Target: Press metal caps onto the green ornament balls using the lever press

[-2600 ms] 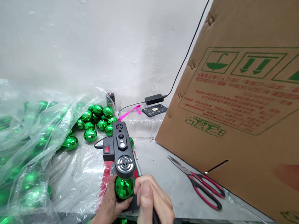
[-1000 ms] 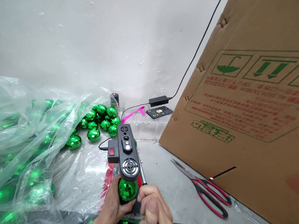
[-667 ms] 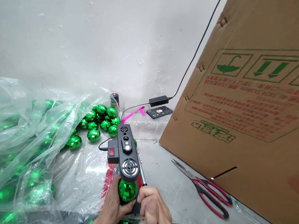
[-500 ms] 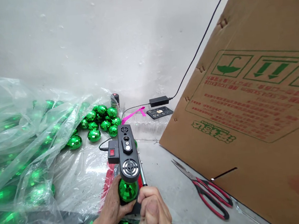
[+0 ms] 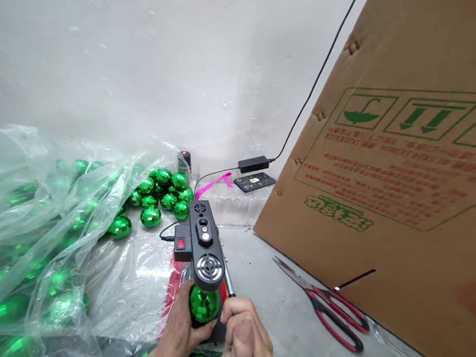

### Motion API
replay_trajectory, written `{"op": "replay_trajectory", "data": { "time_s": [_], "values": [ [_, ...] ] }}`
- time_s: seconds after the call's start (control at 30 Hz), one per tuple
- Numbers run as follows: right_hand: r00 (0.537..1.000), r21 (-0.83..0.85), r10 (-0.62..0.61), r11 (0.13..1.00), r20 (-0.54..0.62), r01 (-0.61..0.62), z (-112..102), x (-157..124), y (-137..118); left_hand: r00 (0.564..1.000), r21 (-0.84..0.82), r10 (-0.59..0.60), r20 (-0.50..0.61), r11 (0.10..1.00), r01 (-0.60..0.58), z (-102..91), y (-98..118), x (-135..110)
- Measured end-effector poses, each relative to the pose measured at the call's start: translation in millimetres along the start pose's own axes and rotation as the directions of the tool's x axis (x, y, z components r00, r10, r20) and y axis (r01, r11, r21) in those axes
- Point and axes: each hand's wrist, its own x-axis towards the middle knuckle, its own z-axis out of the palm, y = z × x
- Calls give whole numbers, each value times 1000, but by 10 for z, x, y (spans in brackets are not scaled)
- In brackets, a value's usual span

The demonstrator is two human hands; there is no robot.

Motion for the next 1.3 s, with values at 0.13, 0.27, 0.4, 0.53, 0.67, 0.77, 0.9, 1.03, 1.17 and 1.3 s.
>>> {"op": "replay_trajectory", "data": {
  "time_s": [0.13,0.27,0.4,0.53,0.67,0.77,0.9,1.03,1.17,1.3],
  "values": [
    [1000,-2,-2,1000,-15,2,18,-1,-19,1000,6,4,4,1000,-4,16,-29,-6],
    [1000,-10,19,1000,-5,-19,21,-8,-22,1000,11,7,12,1000,-8,28,-25,-8],
    [1000,-4,9,1000,-2,-9,14,-15,7,1000,-1,12,-7,1000,-12,44,-10,2],
    [1000,-7,7,1000,-4,-7,2,-29,19,1000,-23,12,8,1000,-11,56,-16,13],
    [999,-33,48,998,4,-48,-12,-36,8,1000,-47,-16,22,999,17,58,-20,21],
    [998,-41,57,998,16,-56,-32,-57,28,999,-63,-32,20,997,34,62,-11,27],
    [999,-52,41,998,26,-40,-85,-152,79,1000,-58,-9,-9,998,9,55,11,42],
    [998,-82,36,996,41,-32,-150,-282,156,1000,-58,9,-28,998,-11,22,45,72],
    [999,-77,-11,997,49,15,-200,-407,292,1000,-67,-2,-22,998,1,11,46,78],
    [998,-50,-37,998,58,40,-220,-389,310,1000,-78,-15,1,997,15,31,15,49]
  ]
}}
